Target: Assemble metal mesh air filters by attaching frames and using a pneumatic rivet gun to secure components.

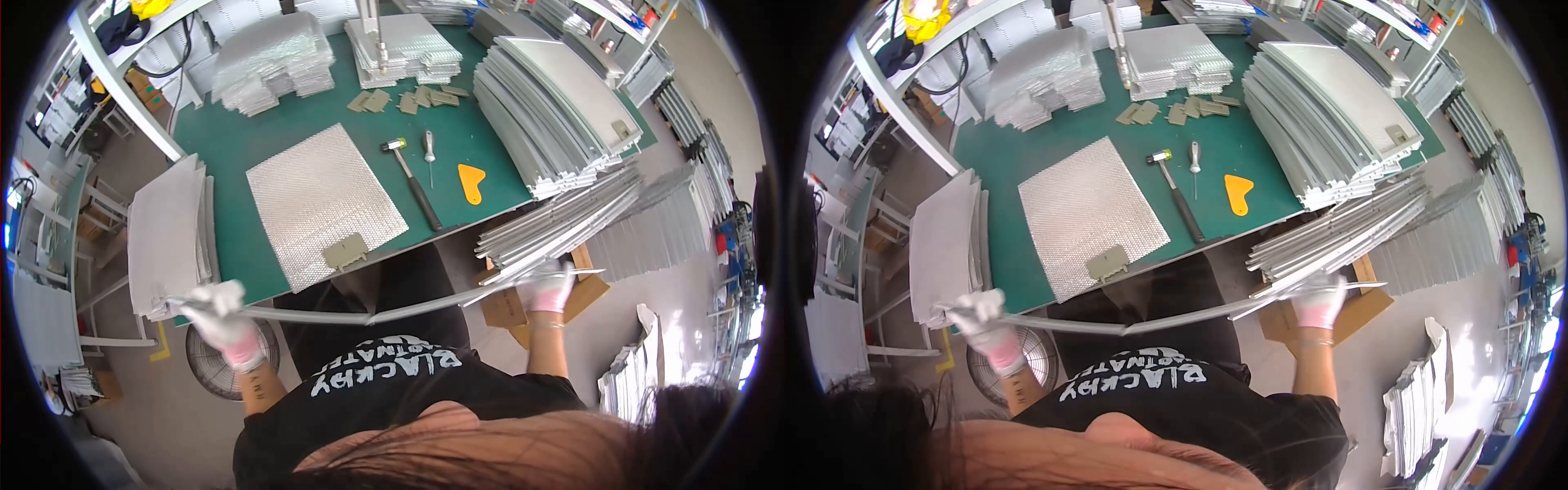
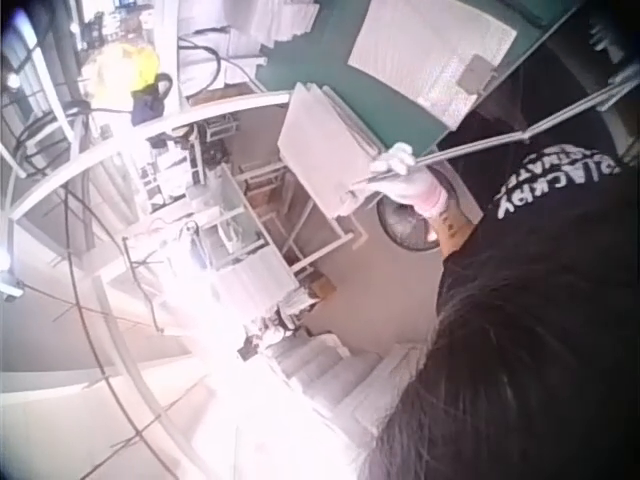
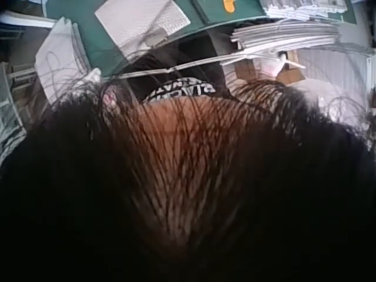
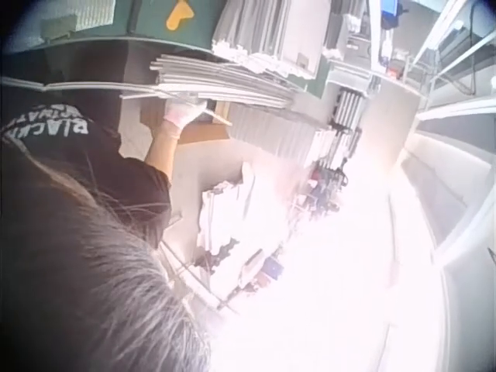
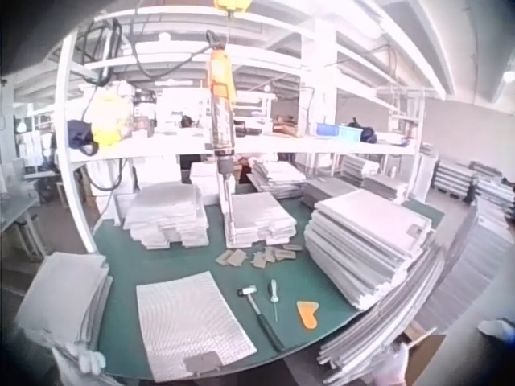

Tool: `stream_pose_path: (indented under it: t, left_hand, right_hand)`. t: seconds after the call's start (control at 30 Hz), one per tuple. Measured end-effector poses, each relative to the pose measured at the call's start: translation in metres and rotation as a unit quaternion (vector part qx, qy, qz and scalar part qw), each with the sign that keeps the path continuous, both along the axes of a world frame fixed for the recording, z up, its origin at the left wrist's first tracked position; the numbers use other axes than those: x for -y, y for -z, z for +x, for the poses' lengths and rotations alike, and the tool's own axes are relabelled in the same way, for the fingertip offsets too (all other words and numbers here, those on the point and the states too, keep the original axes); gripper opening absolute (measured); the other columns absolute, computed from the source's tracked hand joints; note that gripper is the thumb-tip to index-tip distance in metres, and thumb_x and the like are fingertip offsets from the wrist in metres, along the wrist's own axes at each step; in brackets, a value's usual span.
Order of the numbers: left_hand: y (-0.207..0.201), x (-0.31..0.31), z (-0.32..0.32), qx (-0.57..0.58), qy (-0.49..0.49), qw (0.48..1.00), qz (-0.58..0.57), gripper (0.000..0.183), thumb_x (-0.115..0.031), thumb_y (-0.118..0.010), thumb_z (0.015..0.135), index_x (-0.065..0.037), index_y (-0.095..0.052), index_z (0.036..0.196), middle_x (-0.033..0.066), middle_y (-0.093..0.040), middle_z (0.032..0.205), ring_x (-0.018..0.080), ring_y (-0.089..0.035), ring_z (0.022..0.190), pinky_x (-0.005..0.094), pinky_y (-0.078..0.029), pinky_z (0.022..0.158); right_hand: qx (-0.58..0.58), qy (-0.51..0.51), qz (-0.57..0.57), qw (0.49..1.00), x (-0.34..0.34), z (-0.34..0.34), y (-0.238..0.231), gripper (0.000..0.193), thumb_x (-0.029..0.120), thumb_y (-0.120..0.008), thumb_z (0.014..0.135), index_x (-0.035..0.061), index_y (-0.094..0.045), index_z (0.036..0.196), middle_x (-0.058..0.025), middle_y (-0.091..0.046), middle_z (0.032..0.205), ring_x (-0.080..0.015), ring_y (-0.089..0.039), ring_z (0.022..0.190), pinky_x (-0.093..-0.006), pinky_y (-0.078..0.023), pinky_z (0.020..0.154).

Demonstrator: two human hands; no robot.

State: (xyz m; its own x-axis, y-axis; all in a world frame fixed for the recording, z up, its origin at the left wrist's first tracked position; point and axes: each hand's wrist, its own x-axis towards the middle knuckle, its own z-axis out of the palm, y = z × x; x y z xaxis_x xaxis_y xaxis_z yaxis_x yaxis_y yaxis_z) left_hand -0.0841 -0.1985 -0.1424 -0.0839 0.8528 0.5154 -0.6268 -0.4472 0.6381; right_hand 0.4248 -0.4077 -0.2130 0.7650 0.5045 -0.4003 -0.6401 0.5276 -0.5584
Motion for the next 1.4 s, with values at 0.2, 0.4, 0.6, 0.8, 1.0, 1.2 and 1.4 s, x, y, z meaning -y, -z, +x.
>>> stream_pose_path:
  t: [0.2,0.4,0.6,0.8,1.0,1.2,1.4]
  left_hand:
    - [-0.002,0.016,-0.043,-0.176,-0.051,0.983,-0.017,0.057,-0.048,-0.027,0.108,-0.004,-0.061,0.094,-0.003,-0.043,0.051,0.0077,-0.038,0.037,0.024,-0.034,0.036]
    - [0.019,0.038,0.027,-0.222,0.042,0.963,-0.146,0.054,-0.043,-0.034,0.107,0.001,-0.061,0.09,0.002,-0.047,0.052,0.0112,-0.04,0.041,0.0274,-0.036,0.043]
    - [0.067,0.055,0.044,-0.482,-0.284,0.824,-0.087,0.061,-0.014,-0.054,0.096,0.007,-0.029,0.147,0.0246,-0.041,0.144,0.0337,-0.04,0.138,0.0442,-0.032,0.114]
    - [0.09,0.118,0.111,-0.417,0.07,0.889,-0.174,0.033,-0.013,-0.049,0.102,0.001,-0.047,0.132,0.0132,-0.051,0.129,0.0224,-0.05,0.121,0.0362,-0.039,0.107]
    - [0.193,0.069,0.192,0.001,0.271,0.916,-0.296,0.049,-0.038,-0.052,0.102,-0.002,-0.046,0.136,0.0188,-0.056,0.131,0.0304,-0.058,0.116,0.045,-0.046,0.101]
    - [0.114,0.012,0.202,0.151,0.36,0.854,-0.344,0.027,-0.021,-0.055,0.101,-0.002,-0.053,0.12,0.0174,-0.059,0.118,0.0299,-0.057,0.114,0.0436,-0.047,0.101]
    - [0.112,-0.022,0.213,0.103,0.275,0.894,-0.338,0.015,-0.013,-0.058,0.098,-0.001,-0.056,0.107,0.0123,-0.059,0.112,0.0245,-0.058,0.108,0.0414,-0.051,0.091]
  right_hand:
    - [0.255,0.082,0.242,0.933,0.015,0.039,-0.134,0.017,0.02,-0.055,0.099,0.0102,-0.054,0.085,0.0037,-0.046,0.068,-0.0088,-0.045,0.058,-0.0248,-0.041,0.056]
    - [0.221,-0.092,0.181,0.954,-0.148,-0.089,-0.182,0.023,0.027,-0.052,0.099,0.0101,-0.05,0.083,0.0017,-0.041,0.067,-0.0094,-0.039,0.055,-0.0246,-0.035,0.047]
    - [0.034,-0.306,0.106,0.946,-0.266,-0.149,-0.048,0.027,0.032,-0.057,0.1,0.0089,-0.054,0.086,-0.004,-0.058,0.075,-0.0154,-0.055,0.064,-0.0326,-0.051,0.067]
    - [0.301,-0.469,0.014,0.83,-0.208,-0.145,0.025,0.031,0.031,-0.047,0.104,0.0061,-0.054,0.087,-0.0047,-0.058,0.073,-0.0152,-0.057,0.066,-0.0298,-0.048,0.065]
    - [0.46,-0.487,-0.078,0.738,-0.118,-0.187,-0.001,0.033,0.02,-0.043,0.105,-0.0015,-0.053,0.128,-0.0021,-0.06,0.077,-0.009,-0.055,0.06,-0.0236,-0.047,0.057]
    - [0.395,-0.43,-0.024,0.812,-0.088,-0.193,0.025,0.058,0.005,-0.036,0.102,0.0047,-0.019,0.157,-0.0019,-0.052,0.078,-0.0064,-0.044,0.055,-0.0217,-0.046,0.056]
    - [0.16,-0.502,0.088,0.845,-0.114,-0.19,0.025,0.056,0.012,-0.036,0.106,0.0143,-0.018,0.158,-0.0014,-0.049,0.079,-0.008,-0.038,0.052,-0.0291,-0.047,0.058]
